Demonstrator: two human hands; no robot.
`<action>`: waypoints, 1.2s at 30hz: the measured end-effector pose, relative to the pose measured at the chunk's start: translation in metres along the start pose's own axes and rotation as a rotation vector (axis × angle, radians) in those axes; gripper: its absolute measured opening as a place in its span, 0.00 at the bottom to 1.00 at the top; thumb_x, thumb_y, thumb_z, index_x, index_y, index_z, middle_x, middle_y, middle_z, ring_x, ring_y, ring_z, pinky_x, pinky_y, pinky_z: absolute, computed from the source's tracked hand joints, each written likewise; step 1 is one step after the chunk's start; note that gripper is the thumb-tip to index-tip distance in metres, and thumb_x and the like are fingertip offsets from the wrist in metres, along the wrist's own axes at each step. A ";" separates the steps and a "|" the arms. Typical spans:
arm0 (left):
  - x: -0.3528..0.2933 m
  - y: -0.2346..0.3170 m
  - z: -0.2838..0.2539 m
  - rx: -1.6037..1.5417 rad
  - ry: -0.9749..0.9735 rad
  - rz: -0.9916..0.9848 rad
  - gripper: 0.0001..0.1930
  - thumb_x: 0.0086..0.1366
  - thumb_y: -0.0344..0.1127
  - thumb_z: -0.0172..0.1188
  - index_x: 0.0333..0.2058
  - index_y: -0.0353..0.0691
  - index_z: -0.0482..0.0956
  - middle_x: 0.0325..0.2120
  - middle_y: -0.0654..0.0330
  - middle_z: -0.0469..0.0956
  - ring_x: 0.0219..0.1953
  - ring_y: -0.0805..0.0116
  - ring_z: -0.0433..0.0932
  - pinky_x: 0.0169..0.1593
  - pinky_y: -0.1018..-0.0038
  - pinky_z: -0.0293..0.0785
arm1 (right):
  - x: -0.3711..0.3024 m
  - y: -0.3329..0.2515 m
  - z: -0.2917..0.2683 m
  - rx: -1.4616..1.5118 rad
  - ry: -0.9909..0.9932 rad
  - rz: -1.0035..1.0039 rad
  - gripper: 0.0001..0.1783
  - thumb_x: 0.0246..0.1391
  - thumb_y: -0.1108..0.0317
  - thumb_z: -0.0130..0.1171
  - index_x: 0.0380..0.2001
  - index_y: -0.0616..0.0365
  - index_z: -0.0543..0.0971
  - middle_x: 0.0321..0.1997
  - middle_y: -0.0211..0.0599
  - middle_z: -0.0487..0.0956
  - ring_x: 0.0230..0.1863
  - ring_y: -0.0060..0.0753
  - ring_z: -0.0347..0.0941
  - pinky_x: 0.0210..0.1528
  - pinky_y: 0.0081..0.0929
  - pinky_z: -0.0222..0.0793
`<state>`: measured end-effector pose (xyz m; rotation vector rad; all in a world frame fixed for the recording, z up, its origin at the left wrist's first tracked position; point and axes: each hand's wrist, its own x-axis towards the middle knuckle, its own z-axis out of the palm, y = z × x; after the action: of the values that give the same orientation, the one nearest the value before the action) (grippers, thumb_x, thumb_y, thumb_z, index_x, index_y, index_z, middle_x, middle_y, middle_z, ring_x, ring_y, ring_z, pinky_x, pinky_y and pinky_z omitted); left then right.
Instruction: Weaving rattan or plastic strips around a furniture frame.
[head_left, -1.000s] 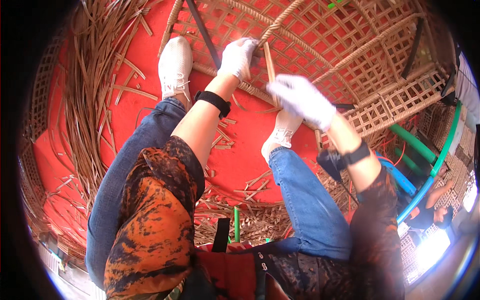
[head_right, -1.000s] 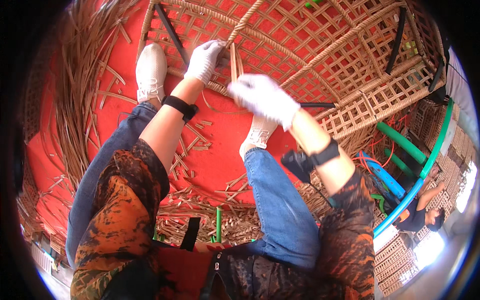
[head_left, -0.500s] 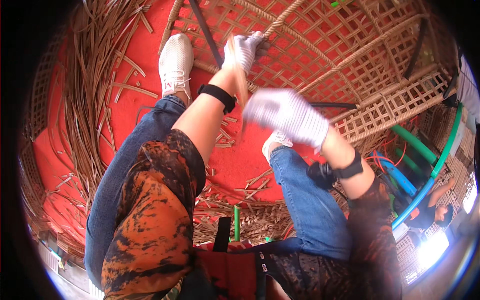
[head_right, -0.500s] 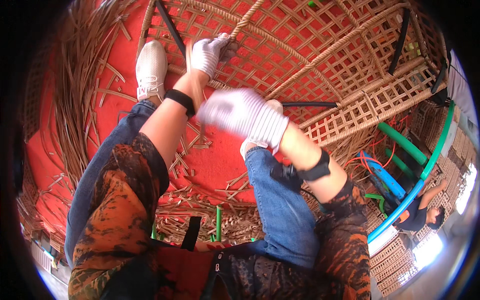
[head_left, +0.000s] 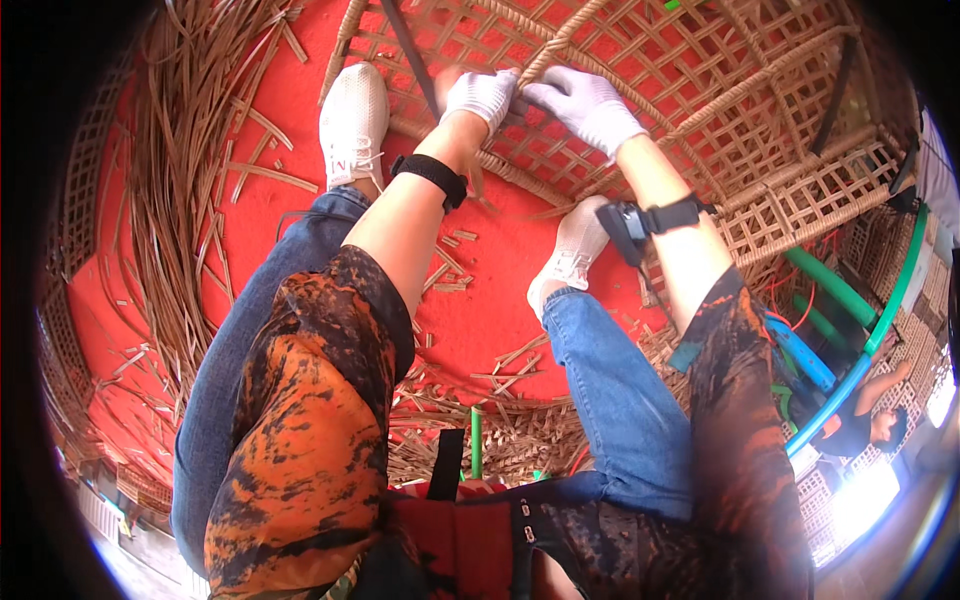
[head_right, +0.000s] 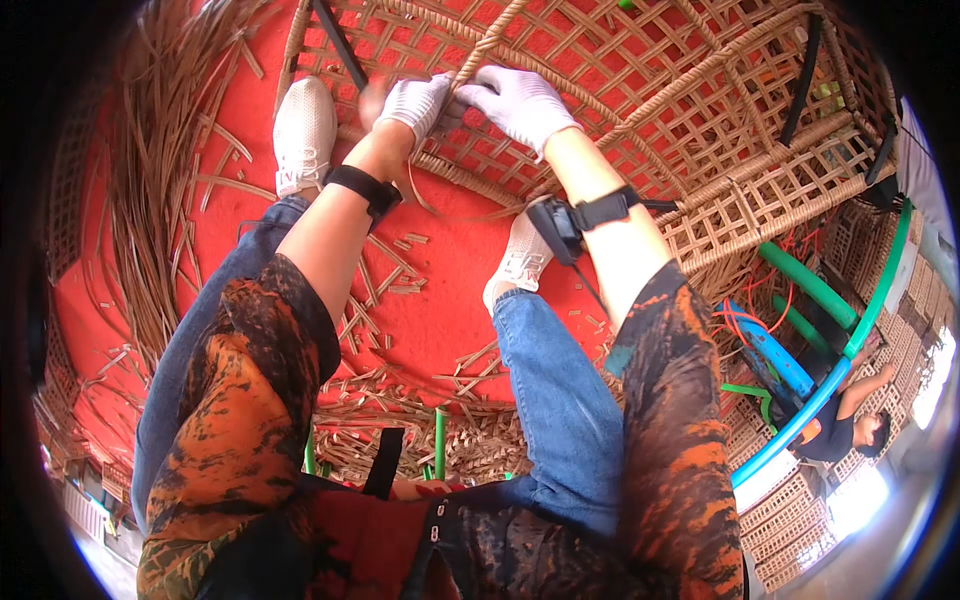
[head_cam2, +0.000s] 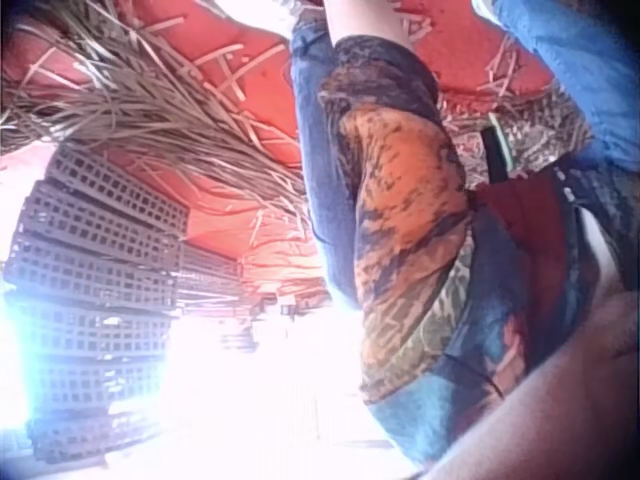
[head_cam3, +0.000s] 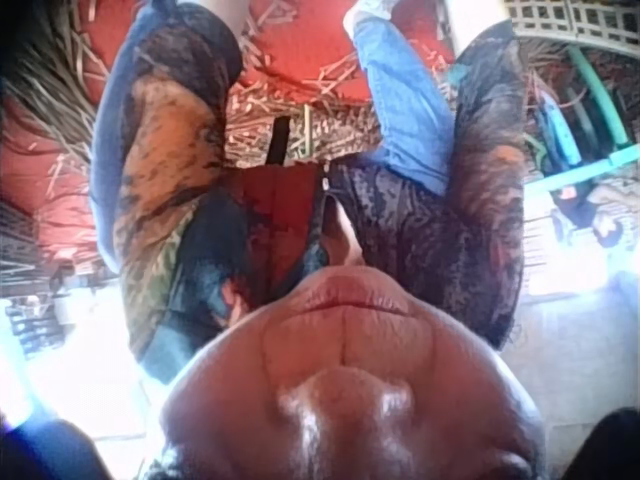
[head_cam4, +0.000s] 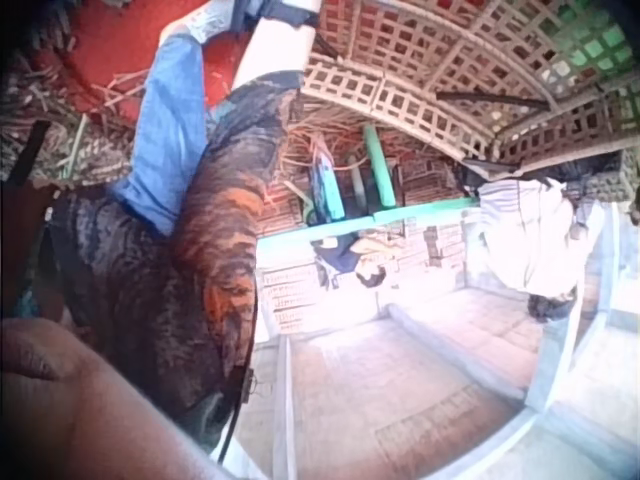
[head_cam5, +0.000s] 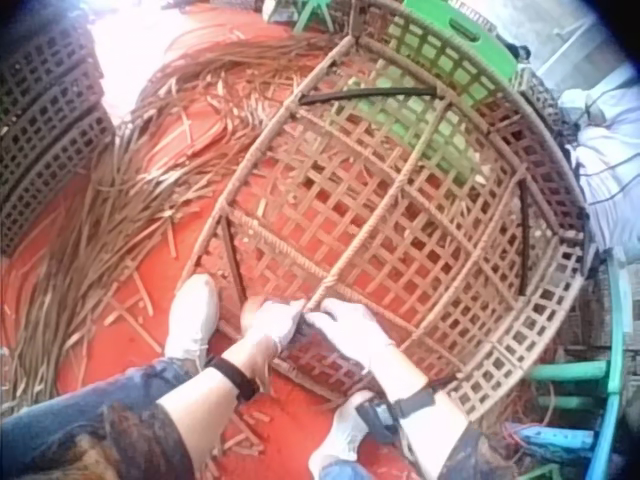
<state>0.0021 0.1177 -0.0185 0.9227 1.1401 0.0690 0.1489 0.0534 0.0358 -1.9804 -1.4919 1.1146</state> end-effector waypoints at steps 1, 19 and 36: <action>-0.006 -0.006 -0.001 -0.057 0.021 0.038 0.18 0.67 0.47 0.51 0.31 0.37 0.80 0.22 0.59 0.80 0.20 0.69 0.77 0.24 0.73 0.72 | -0.013 -0.011 -0.005 -0.026 -0.094 0.129 0.19 0.57 0.51 0.55 0.35 0.58 0.79 0.21 0.28 0.71 0.26 0.21 0.67 0.32 0.25 0.65; -0.010 -0.006 -0.003 -0.400 0.051 0.075 0.15 0.68 0.42 0.53 0.35 0.35 0.80 0.23 0.58 0.80 0.18 0.73 0.74 0.24 0.77 0.68 | -0.064 -0.037 0.003 0.364 -0.113 0.380 0.14 0.58 0.66 0.50 0.47 0.51 0.76 0.28 0.31 0.77 0.22 0.21 0.69 0.25 0.21 0.68; -0.018 -0.022 -0.004 -0.122 0.047 0.197 0.19 0.65 0.45 0.49 0.34 0.36 0.82 0.26 0.58 0.83 0.29 0.68 0.81 0.38 0.74 0.74 | -0.005 -0.022 0.010 -0.240 -0.166 0.313 0.26 0.54 0.44 0.50 0.35 0.56 0.81 0.32 0.45 0.81 0.39 0.44 0.77 0.44 0.37 0.70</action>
<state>-0.0180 0.0978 -0.0198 0.9261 1.0739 0.3185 0.1271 0.0552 0.0478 -2.4023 -1.4912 1.3053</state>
